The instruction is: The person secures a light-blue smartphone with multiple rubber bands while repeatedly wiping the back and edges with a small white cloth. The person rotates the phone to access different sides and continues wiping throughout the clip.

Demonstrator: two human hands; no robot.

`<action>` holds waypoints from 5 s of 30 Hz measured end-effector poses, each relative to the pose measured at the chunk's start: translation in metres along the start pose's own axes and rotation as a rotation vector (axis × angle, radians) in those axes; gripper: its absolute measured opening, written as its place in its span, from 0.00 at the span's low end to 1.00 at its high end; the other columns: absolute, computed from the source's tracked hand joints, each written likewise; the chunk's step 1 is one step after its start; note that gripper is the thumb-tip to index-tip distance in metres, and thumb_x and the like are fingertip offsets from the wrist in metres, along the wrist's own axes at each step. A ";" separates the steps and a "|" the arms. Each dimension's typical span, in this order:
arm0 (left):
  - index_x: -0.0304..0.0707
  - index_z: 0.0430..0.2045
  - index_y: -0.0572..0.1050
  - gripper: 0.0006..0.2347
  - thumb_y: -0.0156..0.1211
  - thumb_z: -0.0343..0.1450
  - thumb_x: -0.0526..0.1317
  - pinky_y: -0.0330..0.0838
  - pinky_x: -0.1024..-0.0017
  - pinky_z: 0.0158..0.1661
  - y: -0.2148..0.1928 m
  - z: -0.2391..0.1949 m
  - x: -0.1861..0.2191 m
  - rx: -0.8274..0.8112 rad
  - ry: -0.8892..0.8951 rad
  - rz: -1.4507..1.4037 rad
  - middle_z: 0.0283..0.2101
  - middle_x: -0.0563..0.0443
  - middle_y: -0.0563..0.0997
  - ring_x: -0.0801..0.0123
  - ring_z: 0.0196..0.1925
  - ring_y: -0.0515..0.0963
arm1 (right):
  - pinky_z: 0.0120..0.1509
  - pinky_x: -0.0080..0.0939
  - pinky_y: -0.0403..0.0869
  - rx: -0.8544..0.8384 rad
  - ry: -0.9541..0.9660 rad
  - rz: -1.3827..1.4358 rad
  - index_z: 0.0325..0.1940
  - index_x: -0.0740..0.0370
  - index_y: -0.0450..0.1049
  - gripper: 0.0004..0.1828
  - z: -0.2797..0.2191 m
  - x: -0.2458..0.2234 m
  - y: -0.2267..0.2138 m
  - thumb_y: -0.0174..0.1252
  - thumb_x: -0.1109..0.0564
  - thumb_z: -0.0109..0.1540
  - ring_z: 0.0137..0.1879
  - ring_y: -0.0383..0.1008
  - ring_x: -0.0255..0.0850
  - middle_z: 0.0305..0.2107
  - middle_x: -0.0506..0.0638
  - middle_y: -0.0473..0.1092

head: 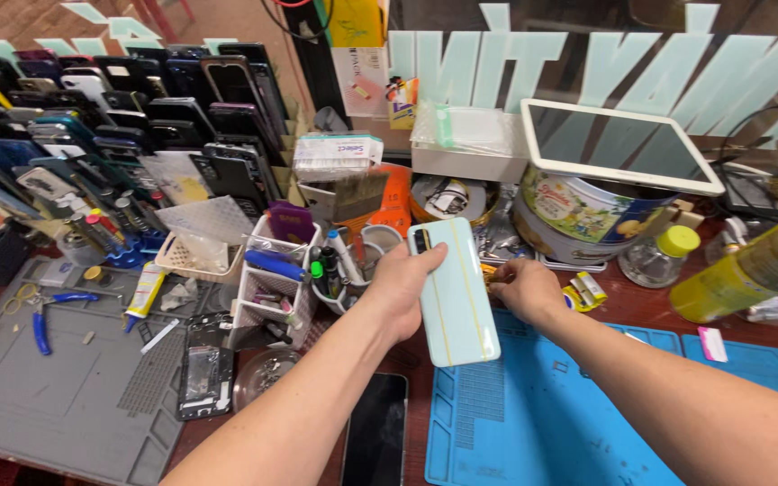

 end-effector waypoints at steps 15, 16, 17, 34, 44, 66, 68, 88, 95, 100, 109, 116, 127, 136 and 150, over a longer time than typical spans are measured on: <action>0.27 0.47 0.73 0.11 0.53 0.76 0.38 0.79 0.67 0.41 0.003 -0.008 -0.008 -0.047 -0.143 0.167 0.42 0.42 0.81 0.64 0.41 0.82 | 0.46 0.49 0.77 0.074 0.016 0.039 0.37 0.58 0.84 0.10 -0.006 0.007 -0.015 0.68 0.51 0.57 0.37 0.80 0.47 0.31 0.55 0.80; 0.27 0.47 0.73 0.11 0.54 0.76 0.38 0.79 0.67 0.41 0.010 -0.005 -0.009 -0.065 -0.140 0.183 0.41 0.42 0.81 0.64 0.40 0.82 | 0.43 0.48 0.76 0.053 0.027 0.129 0.36 0.61 0.83 0.10 -0.009 0.007 -0.026 0.68 0.52 0.58 0.35 0.79 0.45 0.29 0.55 0.80; 0.26 0.47 0.73 0.11 0.55 0.76 0.38 0.79 0.67 0.40 0.015 -0.005 -0.008 -0.081 -0.136 0.199 0.41 0.42 0.81 0.65 0.40 0.82 | 0.40 0.48 0.76 0.029 0.034 0.220 0.34 0.64 0.82 0.10 -0.013 0.005 -0.036 0.68 0.54 0.59 0.33 0.78 0.44 0.27 0.55 0.80; 0.43 0.58 0.71 0.21 0.61 0.68 0.38 0.78 0.71 0.36 0.200 -0.064 -0.010 -0.291 -0.033 0.722 0.39 0.48 0.84 0.71 0.37 0.83 | 0.38 0.43 0.77 -0.283 0.071 0.828 0.40 0.63 0.78 0.07 -0.131 -0.011 -0.217 0.65 0.59 0.59 0.33 0.75 0.36 0.26 0.46 0.74; 0.37 0.44 0.76 0.10 0.62 0.70 0.38 0.79 0.67 0.36 0.223 -0.065 -0.023 -0.223 -0.134 0.634 0.37 0.49 0.83 0.69 0.36 0.82 | 0.41 0.31 0.74 -0.268 -0.348 0.740 0.44 0.64 0.78 0.10 -0.159 -0.006 -0.268 0.61 0.58 0.62 0.37 0.73 0.29 0.33 0.45 0.76; 0.34 0.45 0.76 0.10 0.62 0.74 0.38 0.82 0.72 0.38 0.263 -0.091 -0.022 -0.644 -0.328 0.321 0.40 0.48 0.84 0.71 0.37 0.84 | 0.37 0.27 0.70 -0.950 0.286 1.792 0.45 0.61 0.64 0.11 -0.140 0.021 -0.213 0.48 0.51 0.73 0.27 0.56 0.27 0.29 0.45 0.64; 0.34 0.46 0.77 0.10 0.62 0.73 0.38 0.82 0.72 0.37 0.255 -0.096 -0.031 -0.629 -0.388 0.321 0.39 0.49 0.84 0.71 0.37 0.84 | 0.34 0.25 0.67 -0.873 0.187 1.552 0.47 0.60 0.65 0.09 -0.141 0.003 -0.233 0.49 0.52 0.72 0.28 0.59 0.27 0.34 0.50 0.69; 0.40 0.44 0.78 0.08 0.58 0.73 0.38 0.83 0.56 0.39 0.177 -0.067 -0.061 -0.008 -0.505 0.099 0.40 0.45 0.86 0.61 0.38 0.86 | 0.38 0.37 0.79 0.101 -0.722 0.076 0.39 0.62 0.77 0.10 -0.196 -0.074 -0.283 0.65 0.60 0.54 0.33 0.83 0.36 0.28 0.50 0.81; 0.39 0.43 0.79 0.07 0.58 0.74 0.38 0.83 0.56 0.39 0.172 -0.056 -0.079 0.012 -0.517 0.126 0.40 0.44 0.86 0.60 0.38 0.86 | 0.43 0.49 0.76 0.612 -0.958 -0.237 0.37 0.56 0.80 0.08 -0.228 -0.051 -0.268 0.67 0.55 0.55 0.41 0.81 0.52 0.34 0.50 0.79; 0.33 0.45 0.79 0.09 0.58 0.74 0.36 0.84 0.61 0.39 0.184 -0.057 -0.095 -0.074 -0.577 0.029 0.40 0.41 0.86 0.61 0.38 0.87 | 0.39 0.37 0.84 -0.031 -0.208 0.600 0.49 0.59 0.78 0.15 -0.176 0.029 -0.239 0.64 0.54 0.60 0.35 0.83 0.36 0.33 0.50 0.81; 0.33 0.42 0.81 0.09 0.60 0.73 0.38 0.84 0.70 0.33 0.220 -0.046 -0.121 -0.139 -0.685 -0.004 0.36 0.45 0.85 0.67 0.33 0.86 | 0.40 0.34 0.78 0.011 -0.213 0.858 0.49 0.69 0.80 0.15 -0.166 0.069 -0.250 0.58 0.55 0.67 0.33 0.75 0.31 0.29 0.47 0.75; 0.34 0.41 0.81 0.07 0.61 0.73 0.37 0.84 0.72 0.32 0.229 -0.040 -0.122 -0.214 -0.690 -0.064 0.33 0.48 0.84 0.69 0.30 0.84 | 0.43 0.34 0.80 0.089 -0.341 0.624 0.53 0.66 0.80 0.15 -0.176 0.061 -0.271 0.60 0.58 0.64 0.36 0.80 0.33 0.33 0.49 0.80; 0.36 0.42 0.80 0.07 0.61 0.73 0.37 0.84 0.71 0.32 0.217 -0.032 -0.125 -0.210 -0.658 -0.105 0.34 0.49 0.84 0.69 0.30 0.85 | 0.43 0.33 0.80 0.233 -0.400 0.358 0.51 0.63 0.80 0.14 -0.182 0.040 -0.274 0.59 0.56 0.64 0.38 0.83 0.32 0.34 0.48 0.82; 0.35 0.41 0.79 0.08 0.60 0.74 0.39 0.85 0.67 0.35 0.248 -0.029 -0.165 -0.251 -0.755 -0.163 0.36 0.46 0.85 0.66 0.33 0.86 | 0.39 0.39 0.79 0.200 0.202 0.482 0.45 0.61 0.81 0.11 -0.138 0.218 -0.267 0.60 0.54 0.64 0.35 0.80 0.35 0.34 0.51 0.80; 0.29 0.41 0.79 0.10 0.61 0.74 0.39 0.85 0.70 0.36 0.293 -0.006 -0.225 -0.242 -0.844 -0.264 0.36 0.43 0.85 0.66 0.35 0.86 | 0.61 0.53 0.76 0.145 0.388 -0.346 0.51 0.60 0.78 0.19 -0.116 0.388 -0.233 0.67 0.58 0.56 0.57 0.77 0.57 0.48 0.62 0.77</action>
Point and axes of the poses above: each hand's wrist, its own z-axis towards the middle knuckle, its own y-axis out of the palm, x = y × z, the point moved 8 cm from there along z, towards the middle knuckle
